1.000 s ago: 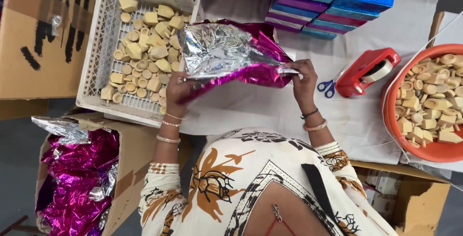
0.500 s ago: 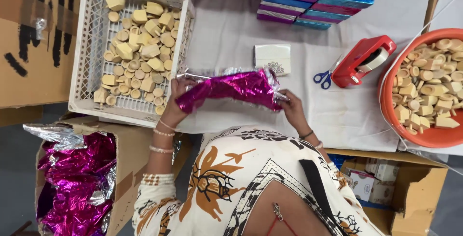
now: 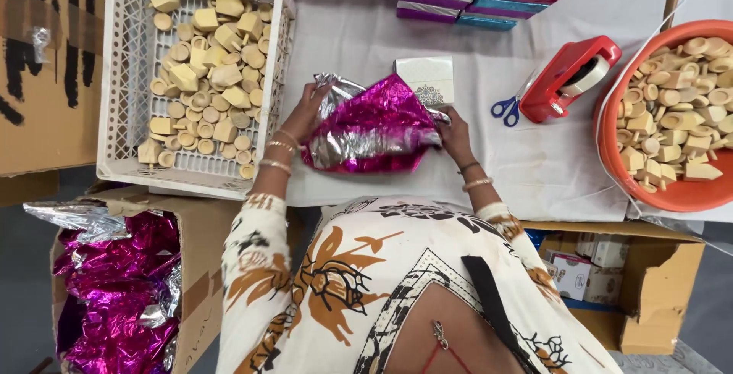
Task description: The person wraps a small white box with shiny pink metallic paper on a table. They smooth the paper around the box, fold the edges, and use scissors to trim the excess material.
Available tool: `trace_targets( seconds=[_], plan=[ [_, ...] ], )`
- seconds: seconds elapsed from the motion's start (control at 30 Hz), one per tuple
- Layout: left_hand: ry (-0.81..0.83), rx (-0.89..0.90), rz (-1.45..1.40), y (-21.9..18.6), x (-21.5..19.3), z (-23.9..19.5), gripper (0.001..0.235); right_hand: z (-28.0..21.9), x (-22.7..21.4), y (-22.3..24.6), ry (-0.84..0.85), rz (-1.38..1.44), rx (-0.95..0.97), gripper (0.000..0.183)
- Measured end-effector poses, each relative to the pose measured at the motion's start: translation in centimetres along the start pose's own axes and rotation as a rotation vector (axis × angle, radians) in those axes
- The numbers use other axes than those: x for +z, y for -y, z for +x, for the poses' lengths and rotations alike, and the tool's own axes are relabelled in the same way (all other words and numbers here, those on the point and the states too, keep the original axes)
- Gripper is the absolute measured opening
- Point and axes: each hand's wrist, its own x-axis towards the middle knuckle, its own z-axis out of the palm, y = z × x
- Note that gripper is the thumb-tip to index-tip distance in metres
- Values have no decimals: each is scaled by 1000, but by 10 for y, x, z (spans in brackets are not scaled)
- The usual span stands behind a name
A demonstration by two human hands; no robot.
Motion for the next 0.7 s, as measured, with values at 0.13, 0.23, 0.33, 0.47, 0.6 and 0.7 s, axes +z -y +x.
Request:
trace_targets(
  seconds=[0.13, 0.23, 0.33, 0.47, 0.6, 0.7],
  plan=[
    [-131, 116, 194, 45, 32, 24, 86, 11, 5, 9, -71, -12, 157, 27],
    [-150, 39, 274, 20, 22, 18, 90, 11, 5, 16, -119, -96, 53, 28],
    [-164, 41, 354, 30, 27, 7, 89, 8, 8, 18, -149, -134, 57, 30],
    [-256, 338, 901, 52, 40, -3, 87, 9, 9, 25, -94, -281, 105, 26],
    [-391, 488, 1311, 50, 43, -8, 82, 10, 3, 34, -71, -511, 25, 23],
    [-406, 530, 1344, 59, 50, -4, 79, 15, -3, 45, -139, -661, -139, 26]
  ],
)
